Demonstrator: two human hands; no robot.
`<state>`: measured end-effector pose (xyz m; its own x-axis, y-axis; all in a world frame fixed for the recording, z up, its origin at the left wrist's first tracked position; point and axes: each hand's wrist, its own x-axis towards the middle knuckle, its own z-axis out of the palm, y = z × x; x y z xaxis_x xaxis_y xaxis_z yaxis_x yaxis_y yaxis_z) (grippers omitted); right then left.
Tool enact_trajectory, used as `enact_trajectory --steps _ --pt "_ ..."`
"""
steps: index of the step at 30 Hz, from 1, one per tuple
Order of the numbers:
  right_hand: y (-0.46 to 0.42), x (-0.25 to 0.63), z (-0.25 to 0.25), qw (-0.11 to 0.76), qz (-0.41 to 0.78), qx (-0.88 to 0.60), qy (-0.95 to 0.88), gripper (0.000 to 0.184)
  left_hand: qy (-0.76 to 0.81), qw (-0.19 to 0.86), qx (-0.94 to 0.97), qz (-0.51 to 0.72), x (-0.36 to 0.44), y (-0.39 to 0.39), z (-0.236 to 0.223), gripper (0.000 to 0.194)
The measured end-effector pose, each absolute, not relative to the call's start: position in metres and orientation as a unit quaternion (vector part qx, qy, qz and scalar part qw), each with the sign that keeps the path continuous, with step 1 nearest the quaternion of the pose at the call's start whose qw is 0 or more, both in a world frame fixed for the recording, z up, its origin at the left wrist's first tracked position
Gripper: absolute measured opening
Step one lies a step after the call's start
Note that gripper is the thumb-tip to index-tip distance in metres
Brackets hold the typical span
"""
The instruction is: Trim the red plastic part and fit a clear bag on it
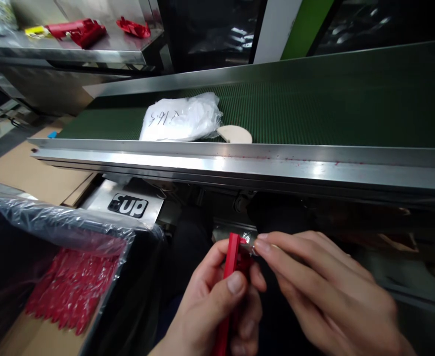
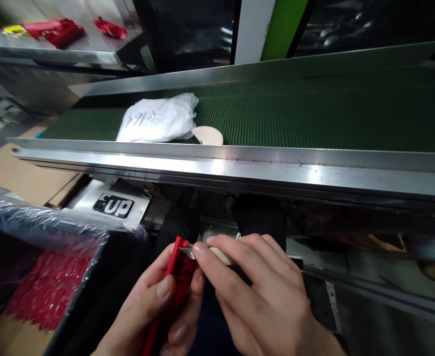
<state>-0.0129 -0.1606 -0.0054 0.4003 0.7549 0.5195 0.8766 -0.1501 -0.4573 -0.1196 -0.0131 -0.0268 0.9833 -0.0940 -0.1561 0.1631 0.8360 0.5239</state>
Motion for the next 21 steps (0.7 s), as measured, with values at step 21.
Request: enact_trajectory --steps 21 --pt "-0.166 0.001 -0.012 0.413 -0.085 -0.781 -0.461 0.043 -0.002 0.979 0.183 -0.087 -0.126 -0.015 -0.034 0.036"
